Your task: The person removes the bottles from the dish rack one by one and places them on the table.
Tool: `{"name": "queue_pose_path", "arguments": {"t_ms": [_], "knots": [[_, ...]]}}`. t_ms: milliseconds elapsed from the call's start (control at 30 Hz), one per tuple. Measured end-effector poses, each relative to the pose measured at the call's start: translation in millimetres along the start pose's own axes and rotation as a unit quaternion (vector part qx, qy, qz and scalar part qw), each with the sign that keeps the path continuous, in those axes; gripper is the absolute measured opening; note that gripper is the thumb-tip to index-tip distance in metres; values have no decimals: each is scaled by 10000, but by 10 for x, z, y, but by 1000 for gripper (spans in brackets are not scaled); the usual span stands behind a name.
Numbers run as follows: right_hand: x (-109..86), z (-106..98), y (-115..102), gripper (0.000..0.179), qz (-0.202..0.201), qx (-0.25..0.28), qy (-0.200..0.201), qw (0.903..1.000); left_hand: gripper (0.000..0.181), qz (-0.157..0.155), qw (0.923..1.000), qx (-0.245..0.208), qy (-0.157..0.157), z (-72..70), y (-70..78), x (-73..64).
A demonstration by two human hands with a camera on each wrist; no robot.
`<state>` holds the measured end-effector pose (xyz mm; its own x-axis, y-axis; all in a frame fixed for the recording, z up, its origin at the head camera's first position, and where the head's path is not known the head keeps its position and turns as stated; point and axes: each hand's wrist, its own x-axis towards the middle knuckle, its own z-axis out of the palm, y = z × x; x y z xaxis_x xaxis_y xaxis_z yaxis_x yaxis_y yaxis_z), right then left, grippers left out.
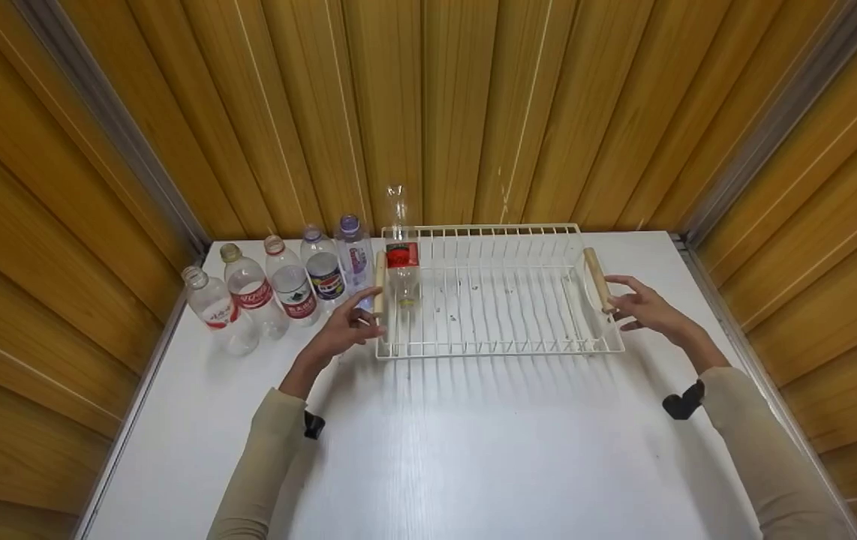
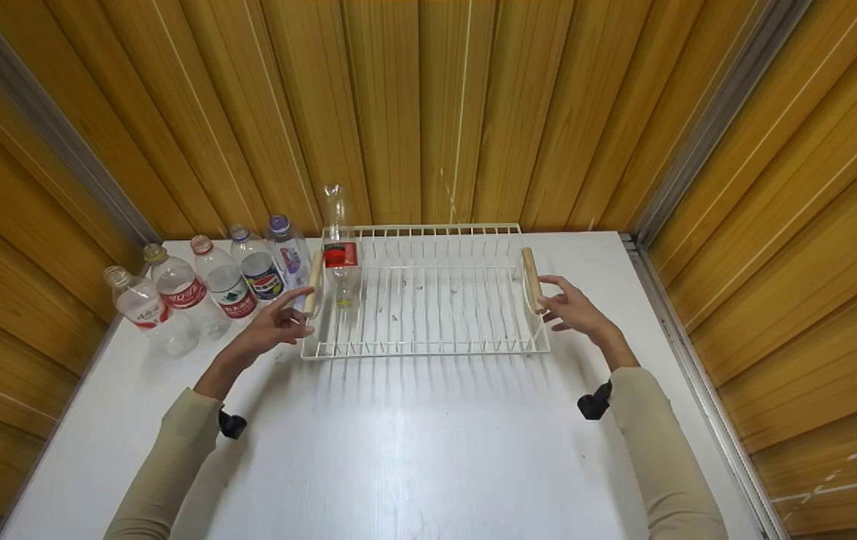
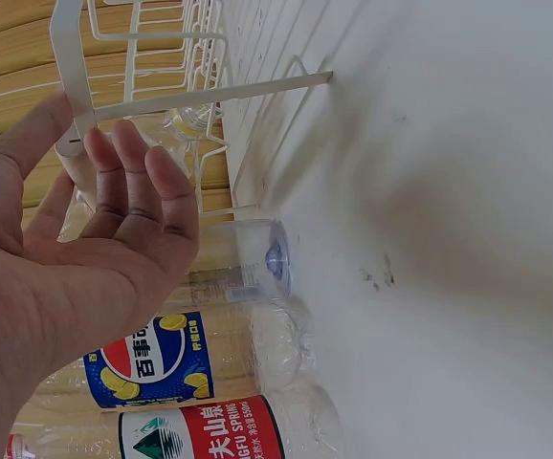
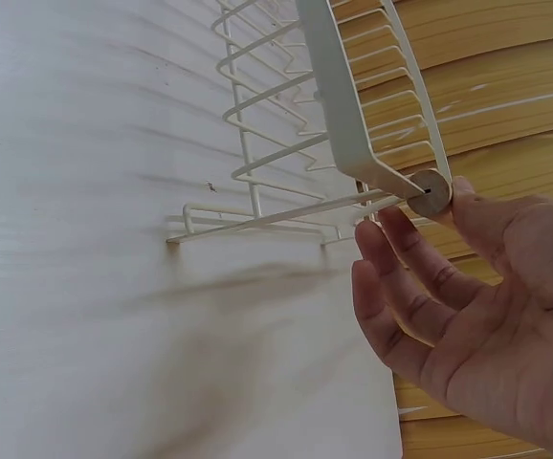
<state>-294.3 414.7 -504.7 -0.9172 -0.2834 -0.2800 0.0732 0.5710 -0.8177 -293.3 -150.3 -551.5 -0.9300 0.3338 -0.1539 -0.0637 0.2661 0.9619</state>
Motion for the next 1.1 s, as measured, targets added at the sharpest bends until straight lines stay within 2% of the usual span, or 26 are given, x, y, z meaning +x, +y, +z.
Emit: {"name": "queue_pose_path", "arguments": {"t_ms": [100, 233, 400, 500, 600, 767, 900, 1100], "knots": [[-1, -21, -28, 64, -65, -113, 22, 9999, 77, -166, 9999, 8, 17, 5, 42, 15], [12, -30, -65, 62, -193, -331, 206, 9991, 77, -203, 9998, 27, 8, 1, 72, 32], [96, 5, -191, 59, -509, -454, 723, 9950, 77, -154, 9999, 48, 40, -16, 70, 39], [139, 65, -420, 54, -611, -472, 1065, 9913, 77, -163, 9999, 23, -41, -28, 88, 24], [192, 157, -692, 50, -718, -417, 1172, 9896, 78, -155, 9999, 10, -50, -42, 80, 0], [355, 424, -1035, 45, -1070, -247, 711, 9914, 77, -173, 9998, 90, 105, -78, 30, -44], [668, 667, -974, 41, -1318, -360, 153, 9905, 77, -48, 10000, -10, 70, -67, 21, -44], [1049, 1030, -1007, 37, -1344, -458, -589, 9881, 76, 62, 10000, -25, -48, -22, 10, -73]]}}
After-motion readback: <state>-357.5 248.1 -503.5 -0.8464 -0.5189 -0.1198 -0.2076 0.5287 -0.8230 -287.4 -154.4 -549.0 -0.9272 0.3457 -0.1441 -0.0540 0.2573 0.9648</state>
